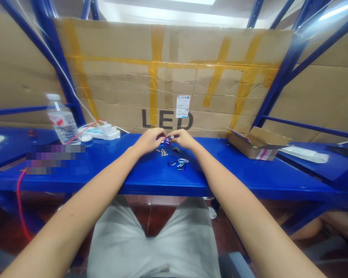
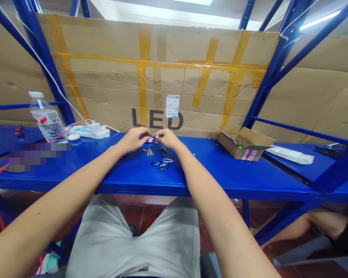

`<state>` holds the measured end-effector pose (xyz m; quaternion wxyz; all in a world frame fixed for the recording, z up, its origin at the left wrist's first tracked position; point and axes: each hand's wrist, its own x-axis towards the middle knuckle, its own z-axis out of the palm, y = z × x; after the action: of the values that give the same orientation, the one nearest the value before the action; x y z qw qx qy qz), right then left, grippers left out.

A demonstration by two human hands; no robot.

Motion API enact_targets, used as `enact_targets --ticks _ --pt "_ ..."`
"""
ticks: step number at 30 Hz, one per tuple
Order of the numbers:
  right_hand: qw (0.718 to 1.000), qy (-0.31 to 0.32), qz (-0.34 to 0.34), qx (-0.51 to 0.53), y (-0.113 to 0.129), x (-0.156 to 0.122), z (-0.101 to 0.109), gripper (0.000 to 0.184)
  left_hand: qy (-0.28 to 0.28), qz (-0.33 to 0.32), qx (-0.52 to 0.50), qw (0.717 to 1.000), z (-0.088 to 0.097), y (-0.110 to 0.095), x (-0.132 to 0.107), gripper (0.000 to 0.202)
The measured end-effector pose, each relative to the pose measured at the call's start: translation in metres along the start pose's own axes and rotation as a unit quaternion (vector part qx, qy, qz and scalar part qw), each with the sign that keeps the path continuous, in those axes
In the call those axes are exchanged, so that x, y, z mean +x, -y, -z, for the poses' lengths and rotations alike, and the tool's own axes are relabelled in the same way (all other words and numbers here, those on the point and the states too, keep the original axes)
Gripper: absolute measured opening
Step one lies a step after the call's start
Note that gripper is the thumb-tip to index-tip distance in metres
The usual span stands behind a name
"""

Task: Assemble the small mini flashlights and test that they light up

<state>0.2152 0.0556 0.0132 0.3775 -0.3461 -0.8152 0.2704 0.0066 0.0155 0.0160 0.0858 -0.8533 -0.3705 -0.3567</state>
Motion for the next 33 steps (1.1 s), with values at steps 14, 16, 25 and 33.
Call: enact_targets --ticks 14,16,25,33 --pt "0.997 0.074 -0.01 -0.026 0.006 -0.005 -0.004 0.021 0.231 0.141 -0.029 0.962 -0.004 0.028 -0.01 0.014" --pt "0.995 0.077 -0.018 -0.067 0.007 -0.005 -0.004 0.022 0.228 0.161 -0.044 0.959 -0.006 0.029 -0.009 0.01" --pt "0.989 0.094 -0.009 -0.11 0.003 -0.003 -0.006 0.034 0.241 0.183 -0.082 0.95 0.005 0.021 -0.007 0.007" --pt "0.99 0.08 -0.026 -0.117 0.006 -0.005 -0.004 0.03 0.109 0.09 -0.069 0.988 0.0 0.015 -0.007 0.006"
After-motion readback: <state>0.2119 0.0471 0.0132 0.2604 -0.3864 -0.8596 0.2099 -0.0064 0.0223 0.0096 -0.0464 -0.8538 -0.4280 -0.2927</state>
